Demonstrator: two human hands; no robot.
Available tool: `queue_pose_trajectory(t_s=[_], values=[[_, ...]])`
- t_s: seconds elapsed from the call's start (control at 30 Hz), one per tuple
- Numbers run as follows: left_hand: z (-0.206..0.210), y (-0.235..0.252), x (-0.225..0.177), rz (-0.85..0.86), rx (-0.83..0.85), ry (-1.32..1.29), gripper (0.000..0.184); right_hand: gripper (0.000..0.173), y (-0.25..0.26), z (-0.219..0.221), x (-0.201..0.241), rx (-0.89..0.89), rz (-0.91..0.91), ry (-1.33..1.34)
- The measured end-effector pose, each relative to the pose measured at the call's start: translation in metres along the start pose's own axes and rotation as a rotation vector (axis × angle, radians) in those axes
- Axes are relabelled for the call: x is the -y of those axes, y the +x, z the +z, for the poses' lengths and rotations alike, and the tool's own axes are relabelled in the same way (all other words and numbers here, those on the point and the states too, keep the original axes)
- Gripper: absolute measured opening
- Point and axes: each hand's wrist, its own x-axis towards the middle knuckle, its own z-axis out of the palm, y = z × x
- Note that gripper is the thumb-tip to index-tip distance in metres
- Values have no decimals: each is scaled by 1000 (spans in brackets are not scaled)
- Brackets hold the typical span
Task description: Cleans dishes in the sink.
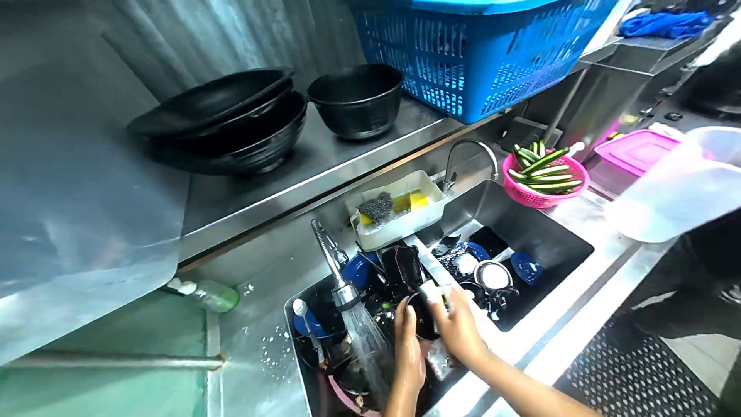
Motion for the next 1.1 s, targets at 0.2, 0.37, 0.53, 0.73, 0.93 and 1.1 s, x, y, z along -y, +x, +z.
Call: queue_pose_trajectory(t_s=[0.2, 0.37, 0.53, 0.73, 0.93, 1.1], values=[[-24, 3, -21, 47, 181, 149, 69, 24, -2, -12, 7, 765, -478, -232], [-12, -15, -48, -350, 199, -122, 61, 13, 9, -5, 1, 386, -786, -506], [-15, 6, -32, 236, -1, 388, 55, 25, 6, 27, 0, 363, 156, 89], [-27, 19, -17, 7, -164, -24, 57, 31, 19, 2, 13, 459, 511, 920], [-27, 13, -5, -307, -254, -390, 55, 64, 25, -10, -25, 310, 367, 373], [-33, 9, 14, -320, -101, 143, 42, 58, 15, -1, -57, 376, 425, 47]])
